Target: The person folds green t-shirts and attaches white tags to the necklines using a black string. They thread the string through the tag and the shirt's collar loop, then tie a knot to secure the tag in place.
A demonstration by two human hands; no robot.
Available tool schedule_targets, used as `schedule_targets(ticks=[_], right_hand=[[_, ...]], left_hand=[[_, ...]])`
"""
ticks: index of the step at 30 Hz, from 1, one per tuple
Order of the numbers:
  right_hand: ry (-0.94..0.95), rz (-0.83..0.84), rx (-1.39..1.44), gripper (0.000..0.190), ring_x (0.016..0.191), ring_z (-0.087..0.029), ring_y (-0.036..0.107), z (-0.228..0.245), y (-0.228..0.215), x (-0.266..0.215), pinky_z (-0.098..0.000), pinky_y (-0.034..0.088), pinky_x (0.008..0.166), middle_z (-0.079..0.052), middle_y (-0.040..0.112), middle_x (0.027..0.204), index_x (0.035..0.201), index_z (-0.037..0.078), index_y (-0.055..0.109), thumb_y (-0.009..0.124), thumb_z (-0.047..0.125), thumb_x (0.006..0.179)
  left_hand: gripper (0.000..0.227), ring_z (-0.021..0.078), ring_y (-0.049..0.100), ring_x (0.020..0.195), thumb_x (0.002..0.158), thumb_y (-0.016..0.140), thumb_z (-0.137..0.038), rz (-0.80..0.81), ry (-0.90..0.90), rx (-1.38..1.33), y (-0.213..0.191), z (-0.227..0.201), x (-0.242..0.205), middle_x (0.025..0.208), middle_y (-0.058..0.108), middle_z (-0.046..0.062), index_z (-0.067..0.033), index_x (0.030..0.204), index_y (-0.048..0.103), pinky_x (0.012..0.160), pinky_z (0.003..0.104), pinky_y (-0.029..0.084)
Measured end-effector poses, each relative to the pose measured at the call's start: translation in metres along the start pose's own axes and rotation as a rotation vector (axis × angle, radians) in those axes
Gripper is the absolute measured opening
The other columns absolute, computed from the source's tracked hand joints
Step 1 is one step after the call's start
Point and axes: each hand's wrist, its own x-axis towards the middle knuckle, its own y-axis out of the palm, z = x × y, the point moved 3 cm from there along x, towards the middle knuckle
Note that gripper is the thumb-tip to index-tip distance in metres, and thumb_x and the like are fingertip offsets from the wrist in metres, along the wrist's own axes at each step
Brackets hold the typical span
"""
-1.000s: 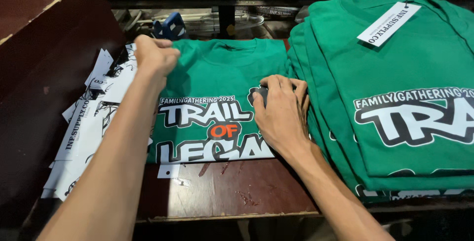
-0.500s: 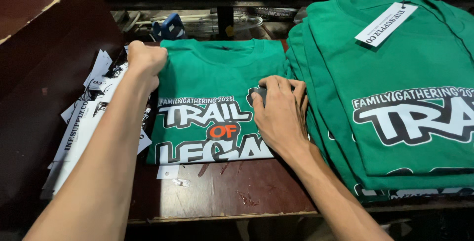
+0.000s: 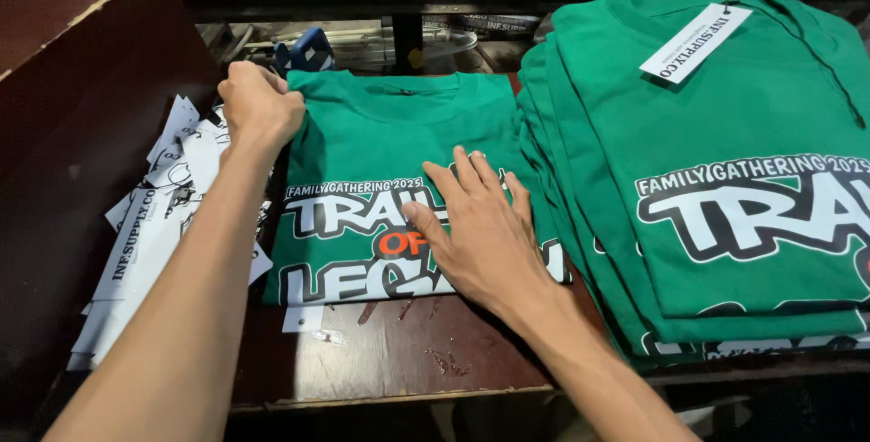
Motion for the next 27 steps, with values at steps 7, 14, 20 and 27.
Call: schedule_targets(ticks=[7,14,20,27], right_hand=[[0.119,0.153,-0.019,0.054,0.146,-0.041,0.043,0.007,-0.028,-0.009,-0.0688,0.036,0.107,-0.016,0.048,0.159,0.147,0.023,0.057,0.062,0.045,0.097],[0.173,0.159,-0.028,0.047,0.133,-0.039,0.053,-0.002,-0.037,0.003,-0.0673,0.044,0.1,-0.01,0.061,0.14,0.136,0.02,0.066,0.066,0.043,0.095],[0.166,0.067,-0.031,0.049,0.137,-0.039,0.047,-0.015,-0.027,0.006,-0.0643,0.042,0.103,-0.01,0.056,0.143,0.142,0.019,0.059,0.062,0.042,0.099],[0.113,-0.175,-0.025,0.05,0.137,-0.041,0.046,-0.036,0.006,0.042,-0.0663,0.037,0.099,-0.016,0.058,0.146,0.139,0.009,0.056,0.058,0.042,0.102]], left_hand=[[0.008,0.0297,0.074,0.057,0.081,0.065,-0.002,0.144,-0.206,-0.174,-0.011,0.004,-0.006,0.07,0.07,0.02,-0.0001,0.084,0.073,0.046,0.04,0.055],[0.056,0.0358,0.075,0.102,0.07,0.096,-0.011,0.13,-0.061,-0.069,-0.046,-0.025,-0.033,0.105,0.075,0.02,-0.0026,0.117,0.069,0.086,0.048,0.061],[0.039,0.0343,0.075,0.107,0.068,0.092,-0.008,-0.058,-0.085,-0.064,-0.029,-0.013,-0.023,0.104,0.077,0.011,-0.0173,0.102,0.075,0.094,0.046,0.061],[0.038,0.0347,0.075,0.103,0.079,0.083,-0.005,-0.08,0.536,-0.007,-0.008,-0.031,-0.038,0.112,0.077,0.022,-0.0073,0.117,0.081,0.102,0.036,0.056]])
